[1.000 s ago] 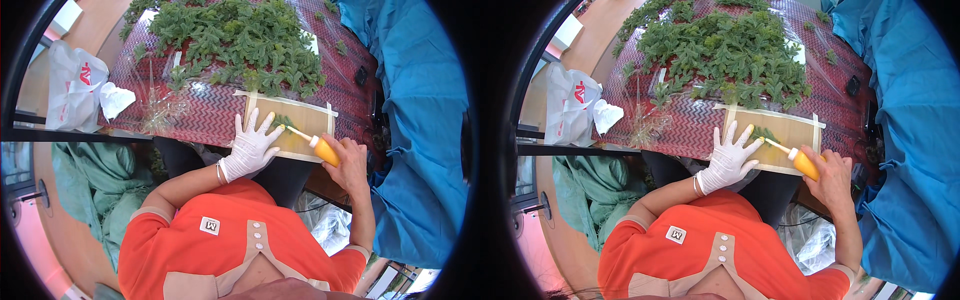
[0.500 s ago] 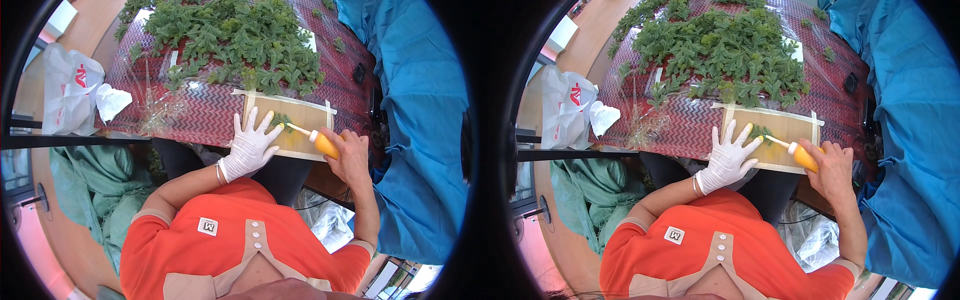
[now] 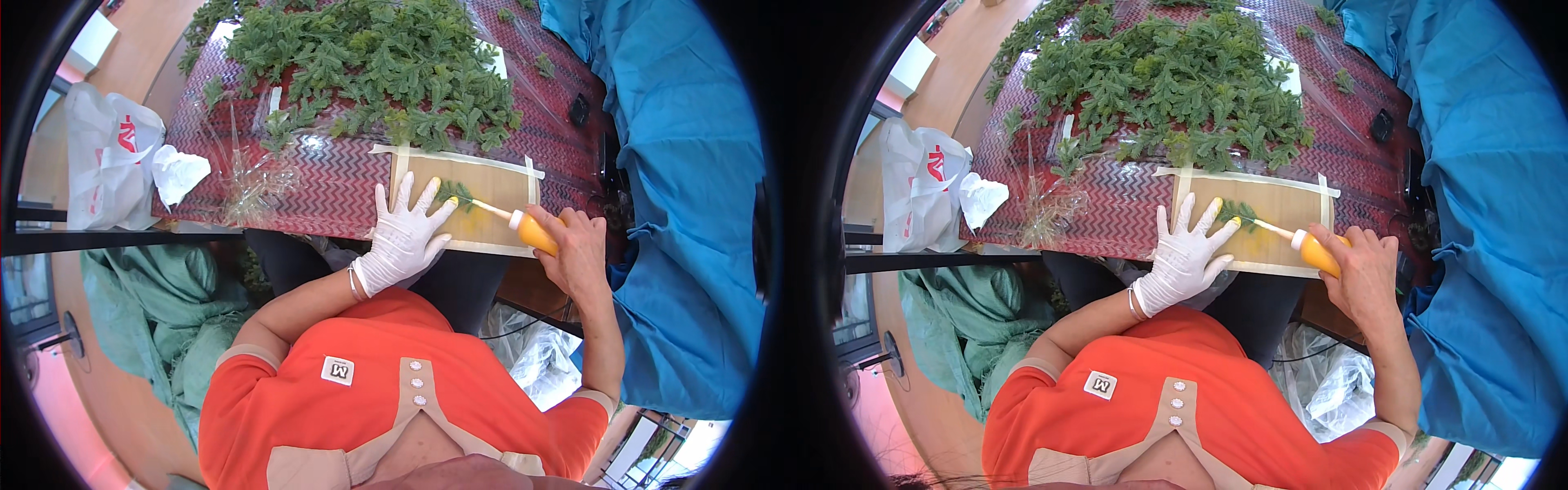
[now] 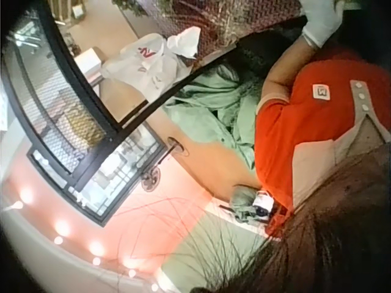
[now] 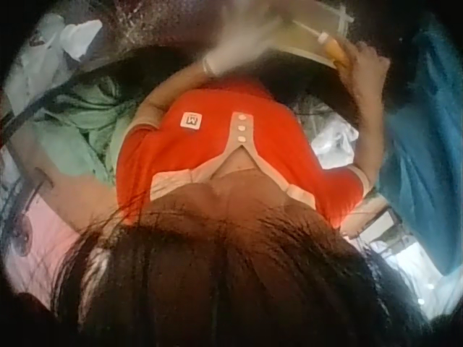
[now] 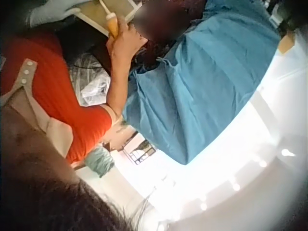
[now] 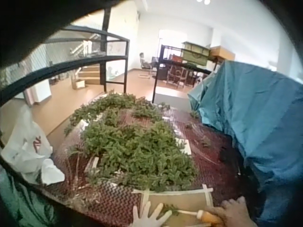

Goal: Apply glue and attach green leaf sprigs to a rectangular frame.

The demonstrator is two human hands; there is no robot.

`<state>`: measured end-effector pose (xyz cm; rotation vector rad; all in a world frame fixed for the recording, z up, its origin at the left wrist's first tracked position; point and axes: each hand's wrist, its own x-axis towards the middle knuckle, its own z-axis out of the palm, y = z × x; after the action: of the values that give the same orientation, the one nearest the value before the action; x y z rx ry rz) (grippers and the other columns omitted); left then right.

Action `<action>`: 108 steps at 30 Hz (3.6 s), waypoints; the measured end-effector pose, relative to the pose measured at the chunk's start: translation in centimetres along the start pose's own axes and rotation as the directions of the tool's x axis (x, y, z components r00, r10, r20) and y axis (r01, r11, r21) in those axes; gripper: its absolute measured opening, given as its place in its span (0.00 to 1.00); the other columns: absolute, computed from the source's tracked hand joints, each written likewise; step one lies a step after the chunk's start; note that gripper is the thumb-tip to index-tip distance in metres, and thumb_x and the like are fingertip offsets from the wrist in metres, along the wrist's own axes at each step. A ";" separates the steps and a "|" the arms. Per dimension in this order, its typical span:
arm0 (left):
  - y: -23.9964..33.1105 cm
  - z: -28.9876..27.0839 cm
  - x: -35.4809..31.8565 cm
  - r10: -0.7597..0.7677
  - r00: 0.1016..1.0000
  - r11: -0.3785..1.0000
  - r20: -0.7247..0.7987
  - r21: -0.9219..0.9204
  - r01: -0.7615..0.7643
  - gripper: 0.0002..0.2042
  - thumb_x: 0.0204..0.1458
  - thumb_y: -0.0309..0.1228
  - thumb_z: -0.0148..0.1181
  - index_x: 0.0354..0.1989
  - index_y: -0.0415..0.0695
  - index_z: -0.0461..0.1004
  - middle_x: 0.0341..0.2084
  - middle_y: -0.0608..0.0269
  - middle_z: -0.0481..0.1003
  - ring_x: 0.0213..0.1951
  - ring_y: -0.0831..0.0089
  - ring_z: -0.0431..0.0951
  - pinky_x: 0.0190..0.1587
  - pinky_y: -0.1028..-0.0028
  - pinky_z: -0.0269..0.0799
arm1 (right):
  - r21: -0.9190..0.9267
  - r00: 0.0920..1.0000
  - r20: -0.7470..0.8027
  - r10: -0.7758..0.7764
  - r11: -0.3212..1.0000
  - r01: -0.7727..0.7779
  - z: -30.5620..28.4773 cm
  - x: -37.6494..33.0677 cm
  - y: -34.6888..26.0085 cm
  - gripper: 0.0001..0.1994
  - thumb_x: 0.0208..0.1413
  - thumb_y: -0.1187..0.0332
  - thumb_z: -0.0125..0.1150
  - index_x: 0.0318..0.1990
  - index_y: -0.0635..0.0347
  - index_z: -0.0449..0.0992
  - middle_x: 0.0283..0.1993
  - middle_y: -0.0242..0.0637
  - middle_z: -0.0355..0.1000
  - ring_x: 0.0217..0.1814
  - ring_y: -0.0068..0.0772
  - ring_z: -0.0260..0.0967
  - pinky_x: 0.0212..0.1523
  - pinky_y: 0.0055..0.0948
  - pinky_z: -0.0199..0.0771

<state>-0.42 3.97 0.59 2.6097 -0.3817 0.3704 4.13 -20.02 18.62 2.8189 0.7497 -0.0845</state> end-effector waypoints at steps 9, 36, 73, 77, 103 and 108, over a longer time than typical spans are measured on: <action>0.0 0.0 0.1 0.007 1.000 1.000 -0.001 0.021 -0.007 0.29 0.56 0.47 0.58 0.68 0.59 0.68 0.72 0.52 0.57 0.71 0.32 0.50 0.63 0.27 0.40 | 0.017 0.998 -0.047 -0.039 0.999 0.040 0.4 0.7 -0.2 0.30 0.44 0.69 0.74 0.59 0.37 0.77 0.39 0.35 0.67 0.38 0.36 0.62 0.43 0.38 0.54; 0.0 0.2 -0.1 0.012 1.000 0.999 -0.001 0.031 -0.012 0.28 0.56 0.48 0.58 0.67 0.59 0.69 0.72 0.52 0.58 0.71 0.32 0.50 0.64 0.28 0.36 | -0.010 0.998 -0.011 0.061 0.998 -0.061 0.8 -1.4 1.8 0.29 0.44 0.70 0.75 0.58 0.39 0.78 0.38 0.35 0.69 0.39 0.35 0.63 0.45 0.37 0.55; -6.6 -4.4 1.6 0.135 0.964 0.986 -0.228 -0.069 -0.154 0.17 0.47 0.29 0.63 0.49 0.49 0.75 0.53 0.58 0.72 0.58 0.57 0.70 0.61 0.55 0.62 | 0.945 0.773 -0.255 0.581 0.320 0.070 12.6 -1.4 -3.1 0.39 0.42 0.82 0.71 0.67 0.57 0.68 0.62 0.43 0.72 0.57 0.42 0.72 0.60 0.34 0.70; -6.4 -6.1 9.1 0.197 0.848 0.956 -0.493 0.290 -0.054 0.14 0.47 0.27 0.63 0.44 0.48 0.77 0.51 0.61 0.74 0.54 0.58 0.74 0.58 0.60 0.67 | 0.945 0.749 -0.275 0.603 0.313 0.095 12.5 -1.7 -3.6 0.39 0.43 0.81 0.71 0.67 0.57 0.67 0.62 0.43 0.72 0.57 0.42 0.72 0.61 0.34 0.70; -6.6 -5.7 8.5 0.179 0.945 0.979 -0.272 0.145 -0.144 0.18 0.46 0.31 0.66 0.48 0.53 0.77 0.59 0.62 0.72 0.66 0.53 0.63 0.65 0.56 0.60 | 0.968 0.722 -0.217 0.657 0.240 0.071 12.2 -3.2 -3.4 0.39 0.43 0.78 0.72 0.67 0.56 0.67 0.62 0.43 0.72 0.57 0.41 0.73 0.60 0.33 0.72; -6.1 -5.5 5.9 0.299 0.950 0.954 -0.086 0.035 -0.297 0.18 0.46 0.30 0.66 0.48 0.52 0.78 0.58 0.61 0.72 0.66 0.52 0.64 0.65 0.55 0.60 | 0.975 0.730 -0.181 0.659 0.217 0.045 12.2 -3.2 -3.3 0.39 0.43 0.78 0.73 0.68 0.56 0.67 0.62 0.42 0.73 0.56 0.41 0.73 0.59 0.33 0.72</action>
<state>5.97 10.68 4.60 2.5465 -0.7477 0.5946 -0.26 -21.58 6.43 4.2555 -0.0206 0.7261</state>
